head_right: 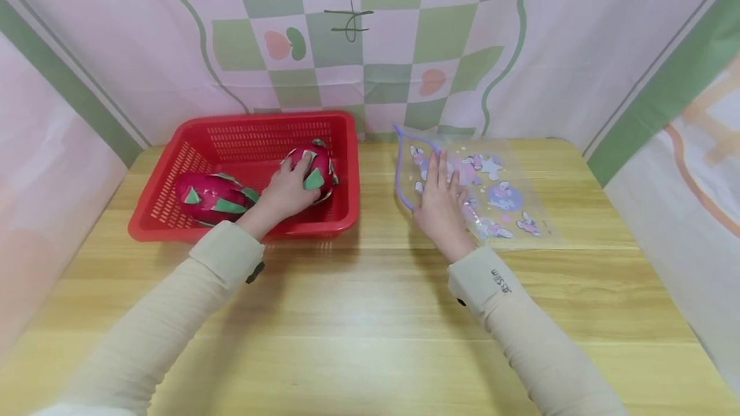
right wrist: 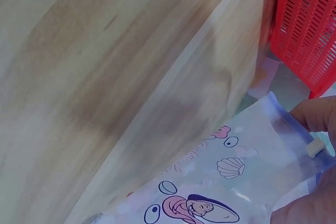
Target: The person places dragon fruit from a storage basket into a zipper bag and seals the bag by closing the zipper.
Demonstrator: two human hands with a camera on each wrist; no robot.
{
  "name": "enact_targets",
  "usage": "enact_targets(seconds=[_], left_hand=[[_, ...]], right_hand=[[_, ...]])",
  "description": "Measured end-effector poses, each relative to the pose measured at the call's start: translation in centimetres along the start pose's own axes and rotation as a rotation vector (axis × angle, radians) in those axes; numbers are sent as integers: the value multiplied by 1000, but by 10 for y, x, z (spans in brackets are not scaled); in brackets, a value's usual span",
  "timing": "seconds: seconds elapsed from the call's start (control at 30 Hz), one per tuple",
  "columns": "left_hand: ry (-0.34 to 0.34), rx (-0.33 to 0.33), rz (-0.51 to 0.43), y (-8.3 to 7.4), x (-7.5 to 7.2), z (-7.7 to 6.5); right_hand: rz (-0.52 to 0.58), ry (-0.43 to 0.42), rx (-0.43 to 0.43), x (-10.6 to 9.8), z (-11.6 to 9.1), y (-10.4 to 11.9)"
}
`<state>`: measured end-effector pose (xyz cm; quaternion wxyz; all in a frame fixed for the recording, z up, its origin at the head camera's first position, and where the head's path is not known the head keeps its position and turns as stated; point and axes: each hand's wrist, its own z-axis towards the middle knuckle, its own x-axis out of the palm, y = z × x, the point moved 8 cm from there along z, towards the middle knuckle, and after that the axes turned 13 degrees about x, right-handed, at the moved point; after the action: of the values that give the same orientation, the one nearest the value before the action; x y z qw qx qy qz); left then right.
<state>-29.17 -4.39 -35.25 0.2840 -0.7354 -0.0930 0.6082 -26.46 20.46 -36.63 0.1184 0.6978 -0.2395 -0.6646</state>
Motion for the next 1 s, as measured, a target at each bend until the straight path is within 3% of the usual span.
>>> enact_targets(seconds=[0.37,0.6,0.77,1.0], left_hand=[[-14,-7,29,5,3,-1],[-31,-14,26,5,3,-1],[-34,1,47,6,3,-1],[-62,23,66,6,1,-3]], right_hand=[[80,-59,-46,-10,-4,0],[146,-204,-147,-24,-9,6],[108,-306,-203,-31,-14,10],[39,-287,-213,-29,-15,12]])
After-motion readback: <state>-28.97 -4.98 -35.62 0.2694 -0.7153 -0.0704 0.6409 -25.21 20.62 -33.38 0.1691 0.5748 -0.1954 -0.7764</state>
